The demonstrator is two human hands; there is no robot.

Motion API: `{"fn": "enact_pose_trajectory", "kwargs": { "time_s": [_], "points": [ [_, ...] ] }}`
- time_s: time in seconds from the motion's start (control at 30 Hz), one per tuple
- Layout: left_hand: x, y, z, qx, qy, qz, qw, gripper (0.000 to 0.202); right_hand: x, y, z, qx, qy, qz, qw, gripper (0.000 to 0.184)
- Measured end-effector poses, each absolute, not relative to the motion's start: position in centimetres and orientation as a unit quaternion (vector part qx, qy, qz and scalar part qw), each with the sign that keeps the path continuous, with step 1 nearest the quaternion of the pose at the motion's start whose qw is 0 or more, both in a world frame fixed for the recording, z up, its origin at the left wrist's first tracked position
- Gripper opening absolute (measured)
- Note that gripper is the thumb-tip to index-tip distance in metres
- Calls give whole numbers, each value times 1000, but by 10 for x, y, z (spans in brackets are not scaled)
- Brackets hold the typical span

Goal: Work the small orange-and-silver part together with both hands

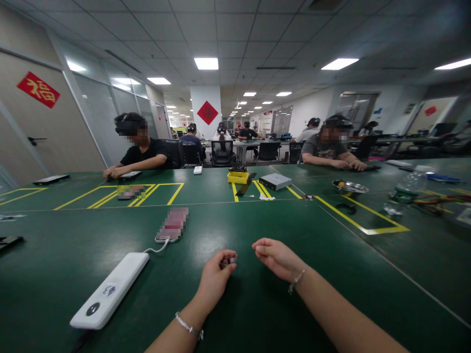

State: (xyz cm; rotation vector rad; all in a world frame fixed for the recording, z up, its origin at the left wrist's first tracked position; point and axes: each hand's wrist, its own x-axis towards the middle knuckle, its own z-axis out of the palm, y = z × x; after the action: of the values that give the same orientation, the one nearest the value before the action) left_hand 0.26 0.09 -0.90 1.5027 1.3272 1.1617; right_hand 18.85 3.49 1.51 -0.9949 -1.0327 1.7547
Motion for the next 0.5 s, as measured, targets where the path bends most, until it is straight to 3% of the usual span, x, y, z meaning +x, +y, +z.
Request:
{"fn": "enact_pose_trajectory", "kwargs": {
  "time_s": [0.17,0.5],
  "points": [
    [2,0,-8,597,495,478,413,23,161,28,6,-337,-382,760,403,21],
    [2,-2,-8,592,528,474,383,23,161,20,1,-346,-378,763,393,28]
  ]
}}
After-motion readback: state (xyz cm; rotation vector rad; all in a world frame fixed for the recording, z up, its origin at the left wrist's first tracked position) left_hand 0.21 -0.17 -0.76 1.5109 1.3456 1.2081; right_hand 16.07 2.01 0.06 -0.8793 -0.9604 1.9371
